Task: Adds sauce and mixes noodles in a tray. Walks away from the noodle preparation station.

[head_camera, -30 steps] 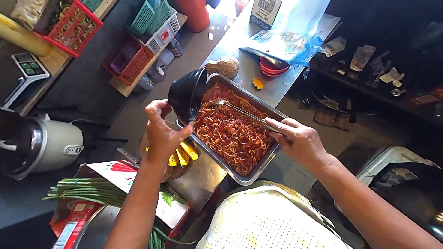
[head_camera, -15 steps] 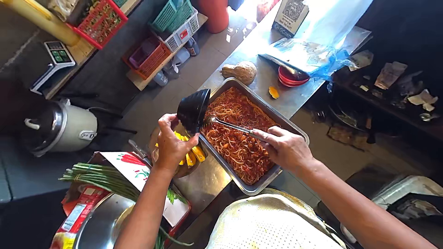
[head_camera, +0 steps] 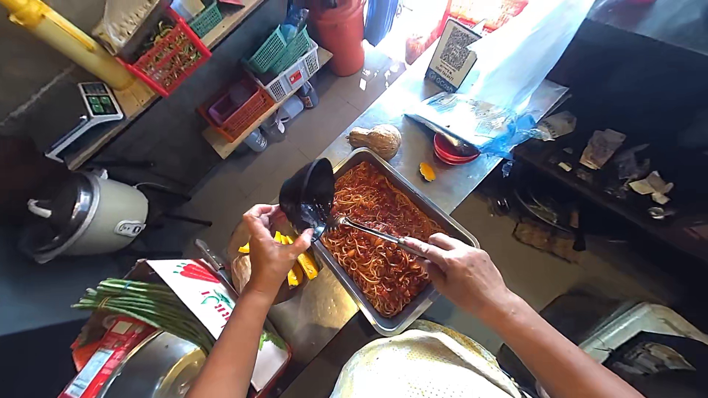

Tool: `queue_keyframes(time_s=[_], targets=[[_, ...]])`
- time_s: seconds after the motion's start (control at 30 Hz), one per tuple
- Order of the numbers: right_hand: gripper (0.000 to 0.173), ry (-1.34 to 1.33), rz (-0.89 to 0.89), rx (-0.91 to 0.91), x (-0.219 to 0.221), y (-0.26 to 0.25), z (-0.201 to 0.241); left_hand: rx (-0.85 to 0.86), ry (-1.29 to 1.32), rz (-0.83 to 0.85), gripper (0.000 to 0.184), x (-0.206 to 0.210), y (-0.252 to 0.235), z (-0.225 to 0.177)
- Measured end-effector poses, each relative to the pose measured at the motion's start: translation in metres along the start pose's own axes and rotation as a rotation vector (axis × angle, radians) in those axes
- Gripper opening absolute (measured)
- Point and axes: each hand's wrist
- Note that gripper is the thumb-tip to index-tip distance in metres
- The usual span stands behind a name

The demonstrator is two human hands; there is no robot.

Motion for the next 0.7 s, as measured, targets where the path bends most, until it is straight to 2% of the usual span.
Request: queue_keyframes(time_s=[0.13, 0.27, 0.43, 0.53, 0.7], targets=[[0.037, 0.006, -0.065, 0.017, -0.027, 0.016, -0.034, -0.334, 0.354, -0.04, 0.084, -0.006, -0.003, -0.006], [0.037, 0.002, -0.072, 0.029, -0.04, 0.029, -0.079, -0.575, 0.799, -0.061, 0.066, -0.021, 0.004, -0.023], [0.039, 0.05, -0.037, 0.017, -0.029, 0.04, -0.094, -0.65, 1.033, -0.11, 0.056, -0.044, 0.025, -0.056], [0.04, 0.003, 0.08, 0.084, -0.018, 0.047, -0.072, -0.683, 1.056, -0.146, 0.056, -0.056, 0.039, -0.07], [0.038, -0.086, 0.16, 0.196, -0.019, 0.051, -0.044, -0.743, 1.123, -0.206, 0.064, -0.063, 0.062, -0.081]])
Point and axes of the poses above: each hand's wrist, its own y-axis away from the middle knuckle, its own x-axis out of the palm, z = x × y, and after that the axes turned 3 degrees about -z, right-handed
